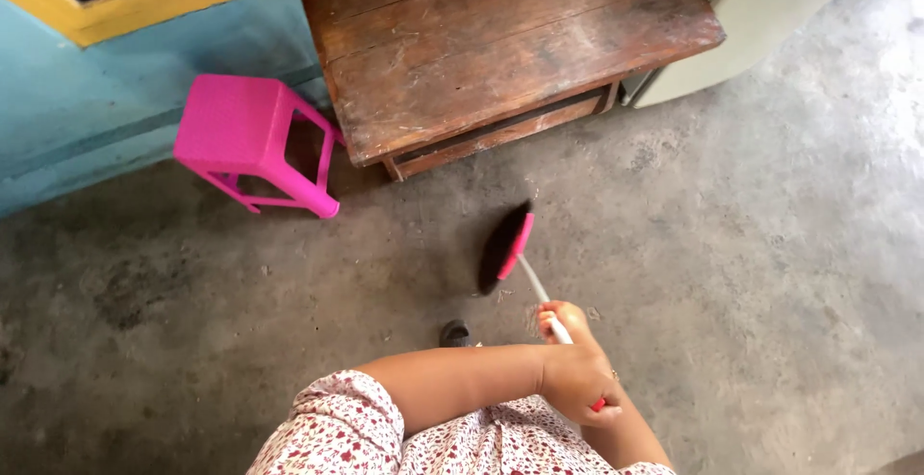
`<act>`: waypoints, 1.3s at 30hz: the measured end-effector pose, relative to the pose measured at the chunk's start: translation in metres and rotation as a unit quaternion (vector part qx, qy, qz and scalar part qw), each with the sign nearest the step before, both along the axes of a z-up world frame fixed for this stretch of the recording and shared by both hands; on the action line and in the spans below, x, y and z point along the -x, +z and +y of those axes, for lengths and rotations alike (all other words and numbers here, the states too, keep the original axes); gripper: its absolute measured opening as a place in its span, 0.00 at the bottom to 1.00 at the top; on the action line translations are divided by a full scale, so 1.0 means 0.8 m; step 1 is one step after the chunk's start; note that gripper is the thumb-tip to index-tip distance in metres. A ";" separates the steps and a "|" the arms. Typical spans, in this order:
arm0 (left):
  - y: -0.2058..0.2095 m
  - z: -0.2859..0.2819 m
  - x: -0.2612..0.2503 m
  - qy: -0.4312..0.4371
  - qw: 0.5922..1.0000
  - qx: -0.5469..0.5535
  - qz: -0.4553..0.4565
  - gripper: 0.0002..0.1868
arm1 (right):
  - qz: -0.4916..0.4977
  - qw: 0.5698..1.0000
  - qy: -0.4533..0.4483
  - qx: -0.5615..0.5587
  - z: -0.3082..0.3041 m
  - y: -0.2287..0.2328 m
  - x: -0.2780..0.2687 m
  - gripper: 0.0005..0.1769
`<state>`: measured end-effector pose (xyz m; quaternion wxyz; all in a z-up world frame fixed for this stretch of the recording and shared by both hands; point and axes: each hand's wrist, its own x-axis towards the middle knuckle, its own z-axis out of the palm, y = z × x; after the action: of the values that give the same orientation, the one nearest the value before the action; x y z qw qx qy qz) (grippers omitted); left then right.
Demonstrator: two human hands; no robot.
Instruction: The person sweeps a concrete floor with a pink-handled broom, moving around a wooden table, a pink stool, and a white refrigerator. The person sweeps along walls and near a parked motorcycle, covering multiple areas of the floor.
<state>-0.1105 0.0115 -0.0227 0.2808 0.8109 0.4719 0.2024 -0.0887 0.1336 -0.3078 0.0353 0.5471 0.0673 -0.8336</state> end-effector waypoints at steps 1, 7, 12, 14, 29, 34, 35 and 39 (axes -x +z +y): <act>0.001 0.000 0.006 -0.006 1.000 0.001 -0.001 0.21 | -0.001 1.000 -0.006 0.001 0.006 0.007 0.000 0.04; 0.007 -0.017 0.053 -0.030 0.983 -0.086 -0.158 0.17 | -0.199 0.968 0.029 -0.150 0.016 0.073 0.017 0.08; 0.024 -0.031 0.059 -0.018 0.962 -0.163 -0.220 0.18 | -0.151 0.976 0.001 -0.160 -0.001 0.123 0.040 0.07; 0.037 -0.033 0.051 -0.007 0.964 -0.163 -0.211 0.18 | -0.129 0.982 0.007 -0.140 -0.008 0.128 0.045 0.06; 0.024 0.071 0.064 0.111 0.994 -0.010 0.016 0.23 | 0.030 0.992 0.112 0.041 0.012 0.164 0.131 0.04; 0.015 0.110 0.058 0.148 0.988 0.016 -0.031 0.21 | 0.036 0.988 0.137 0.065 0.072 0.069 0.111 0.07; 0.013 0.120 0.051 0.141 0.989 0.011 -0.035 0.20 | 0.031 0.988 0.126 0.078 0.085 0.053 0.101 0.05; 0.011 0.164 0.023 0.135 0.990 -0.027 -0.041 0.22 | 0.008 0.991 0.121 0.050 0.138 0.047 0.066 0.06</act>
<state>-0.1287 0.1428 -0.0136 0.2476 0.7383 0.5594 0.2841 -0.1417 0.2444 -0.2706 0.1625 0.5254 0.0914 -0.8302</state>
